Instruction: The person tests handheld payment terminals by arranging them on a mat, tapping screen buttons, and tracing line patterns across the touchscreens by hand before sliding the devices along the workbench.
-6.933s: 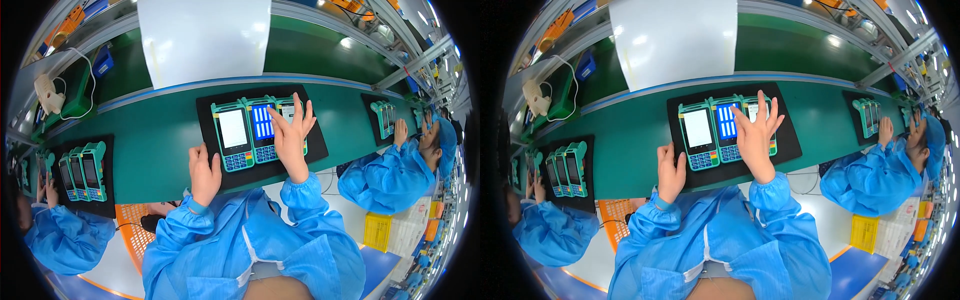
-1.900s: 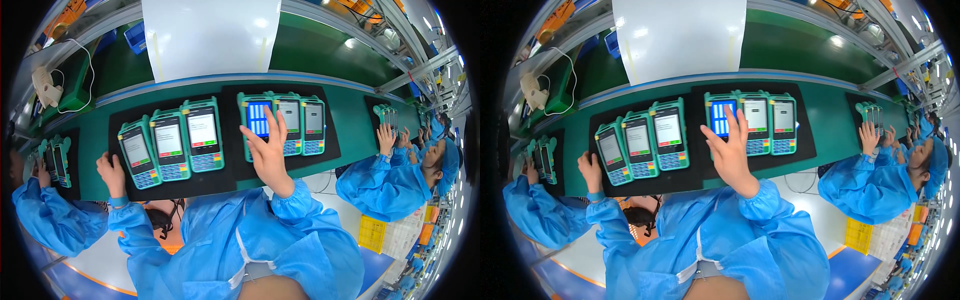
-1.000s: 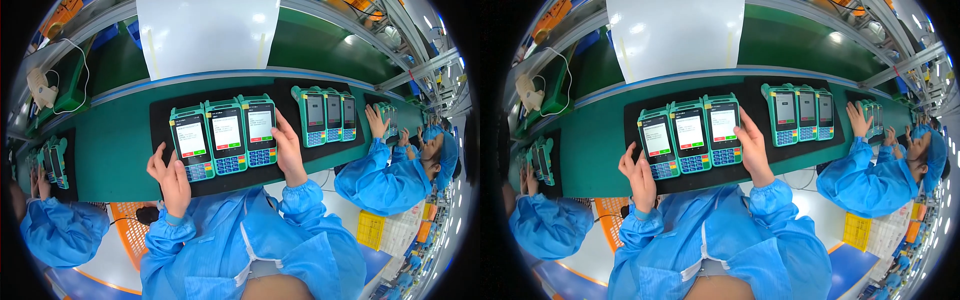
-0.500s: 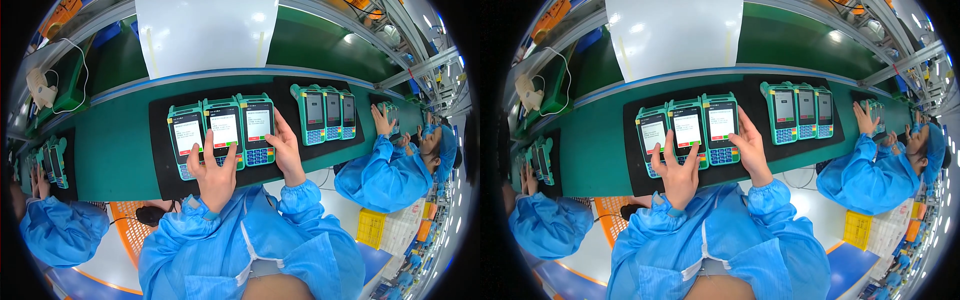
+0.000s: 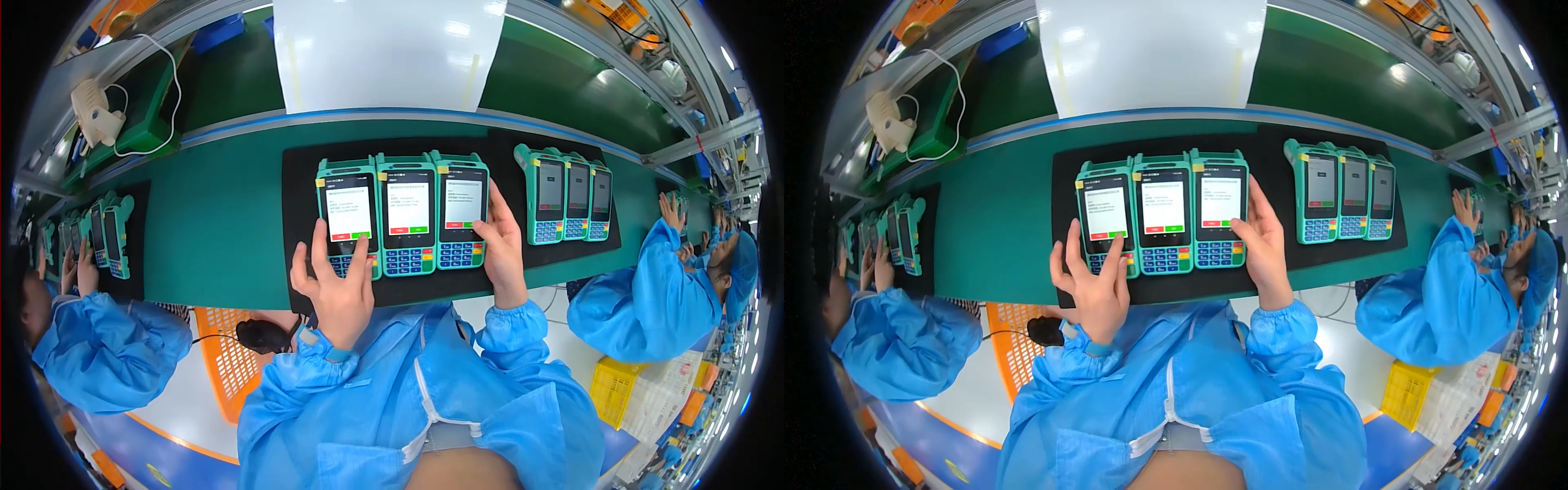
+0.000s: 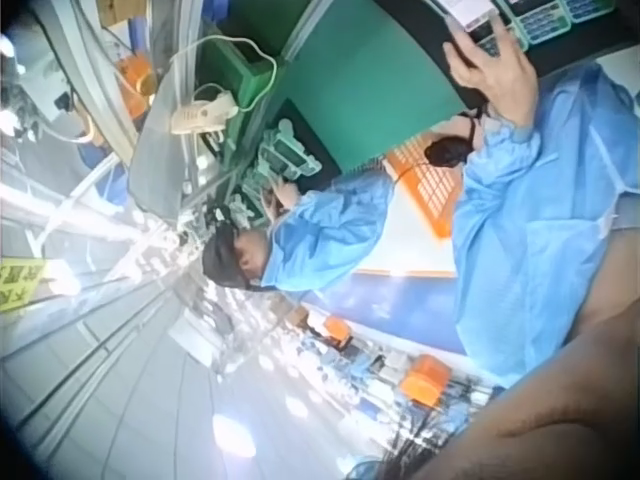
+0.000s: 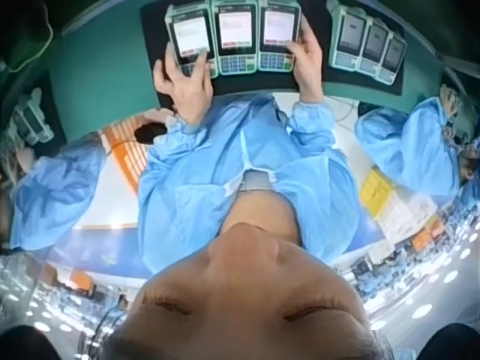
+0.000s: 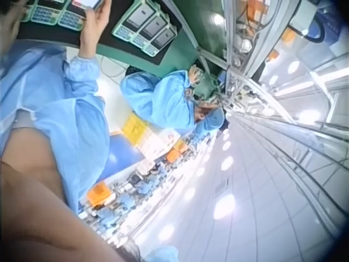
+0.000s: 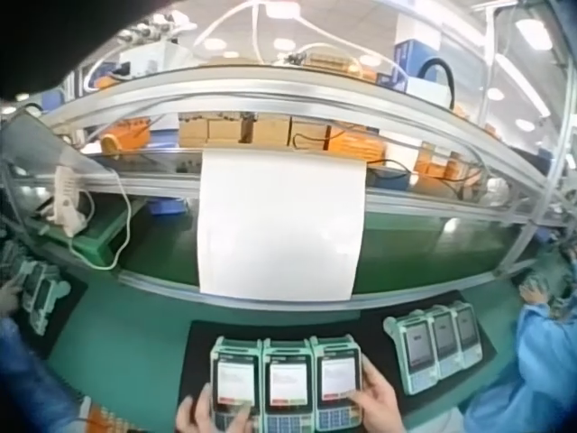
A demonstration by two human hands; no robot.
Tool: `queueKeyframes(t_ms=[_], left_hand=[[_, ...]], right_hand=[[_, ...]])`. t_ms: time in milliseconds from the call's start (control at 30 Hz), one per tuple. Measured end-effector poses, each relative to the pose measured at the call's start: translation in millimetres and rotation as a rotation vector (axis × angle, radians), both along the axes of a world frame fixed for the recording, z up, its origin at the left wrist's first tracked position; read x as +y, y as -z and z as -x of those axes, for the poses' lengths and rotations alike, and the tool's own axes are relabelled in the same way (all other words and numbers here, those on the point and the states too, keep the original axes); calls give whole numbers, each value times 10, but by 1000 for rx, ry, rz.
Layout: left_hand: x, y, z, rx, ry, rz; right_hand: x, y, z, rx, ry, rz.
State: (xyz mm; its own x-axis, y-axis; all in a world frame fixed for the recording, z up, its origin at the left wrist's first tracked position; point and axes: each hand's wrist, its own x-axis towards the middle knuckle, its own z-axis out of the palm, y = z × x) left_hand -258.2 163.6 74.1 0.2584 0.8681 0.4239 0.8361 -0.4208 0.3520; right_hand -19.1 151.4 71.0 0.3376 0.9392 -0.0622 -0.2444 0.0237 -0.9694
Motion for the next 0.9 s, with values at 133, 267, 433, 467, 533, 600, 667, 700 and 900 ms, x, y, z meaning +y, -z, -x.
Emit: queueKeyframes(t_ms=[133,267,433,467,533,600,667,700,900], left_hand=[[-33,-50,0,-26,19,36],[-29,-35,68,-107,17,65],[22,25,-2,-6,7,55],[16,21,-6,-6,7,57],[-1,-17,-7,-43,-2,70],[11,-43,47,-55,31,62],[51,-8,129,-133,101,88],[67,-19,123,-220,115,189],[116,169,107,-384,137,300]], right_hand=[[-96,-13,-4,-24,40,16],[-182,3,62,-117,68,-9],[-145,28,63,-153,69,-48],[-149,23,58,-156,71,-48],[-173,16,47,-110,64,-10],[-194,34,44,-115,59,-14],[-201,41,61,-126,36,-29],[-199,46,62,-124,33,-34],[-153,65,115,-124,44,-39]])
